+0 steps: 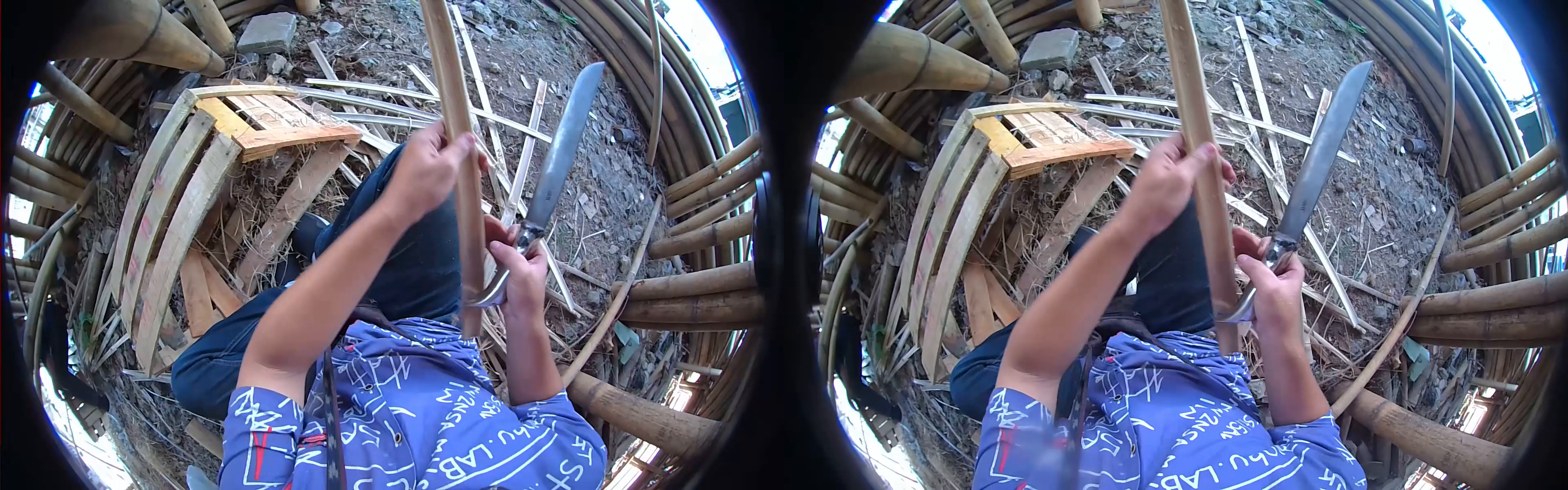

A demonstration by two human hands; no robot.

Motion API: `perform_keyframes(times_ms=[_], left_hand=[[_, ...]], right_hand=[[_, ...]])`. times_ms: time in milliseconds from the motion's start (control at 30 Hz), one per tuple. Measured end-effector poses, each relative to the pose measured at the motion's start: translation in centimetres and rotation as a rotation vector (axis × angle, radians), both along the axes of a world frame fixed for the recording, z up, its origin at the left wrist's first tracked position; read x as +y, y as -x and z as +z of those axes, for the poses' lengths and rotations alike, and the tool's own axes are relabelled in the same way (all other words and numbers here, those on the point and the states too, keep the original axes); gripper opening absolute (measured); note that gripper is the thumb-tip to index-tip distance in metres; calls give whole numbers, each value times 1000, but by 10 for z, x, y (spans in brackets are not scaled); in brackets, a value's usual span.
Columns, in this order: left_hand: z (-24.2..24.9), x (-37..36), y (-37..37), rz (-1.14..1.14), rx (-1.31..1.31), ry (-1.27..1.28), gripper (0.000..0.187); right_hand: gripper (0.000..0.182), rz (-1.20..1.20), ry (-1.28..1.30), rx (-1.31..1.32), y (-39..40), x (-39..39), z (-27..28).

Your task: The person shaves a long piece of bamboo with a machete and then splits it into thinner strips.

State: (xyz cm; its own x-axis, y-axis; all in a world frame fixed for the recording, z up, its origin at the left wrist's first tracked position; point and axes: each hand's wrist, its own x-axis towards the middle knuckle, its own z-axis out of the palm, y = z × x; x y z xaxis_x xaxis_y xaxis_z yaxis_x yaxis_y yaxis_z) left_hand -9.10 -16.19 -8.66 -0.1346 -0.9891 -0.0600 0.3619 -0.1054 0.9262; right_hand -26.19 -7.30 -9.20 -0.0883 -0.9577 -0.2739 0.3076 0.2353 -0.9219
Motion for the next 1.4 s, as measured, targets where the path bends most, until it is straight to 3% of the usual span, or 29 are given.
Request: perform_keyframes(times_ms=[200, 400, 467, 600, 667, 800, 933, 1100, 1400], left_hand=[[58, -26, -90, 2, 14, -96, 18], [41, 11, -138, -20, -87, -185, 19], [29, 36, -139, -44, -68, -225, 19], [16, 82, -138, -137, -128, -301, 20], [18, 100, -134, -175, -445, -411, 22], [9, 128, -117, -255, -514, -475, 24], [7, 144, -107, -376, -619, -500, 26], [7, 166, -112, -377, -761, -520, 29], [12, 195, -109, -280, -865, -496, 30]], right_hand=[[18, 47, 80, 64, 14, -3, 7], [16, -63, 86, 133, 20, -1, 3], [14, -39, 130, 326, 27, -2, -2], [16, 44, 253, 455, 34, -9, 5], [18, -31, 234, 514, 27, -12, 12], [16, 125, 391, 905, 33, -18, 9], [14, 216, 475, 1116, 26, -18, -1], [16, 236, 468, 1132, 35, -25, -25], [13, 417, 232, 1074, 31, -26, -43]])
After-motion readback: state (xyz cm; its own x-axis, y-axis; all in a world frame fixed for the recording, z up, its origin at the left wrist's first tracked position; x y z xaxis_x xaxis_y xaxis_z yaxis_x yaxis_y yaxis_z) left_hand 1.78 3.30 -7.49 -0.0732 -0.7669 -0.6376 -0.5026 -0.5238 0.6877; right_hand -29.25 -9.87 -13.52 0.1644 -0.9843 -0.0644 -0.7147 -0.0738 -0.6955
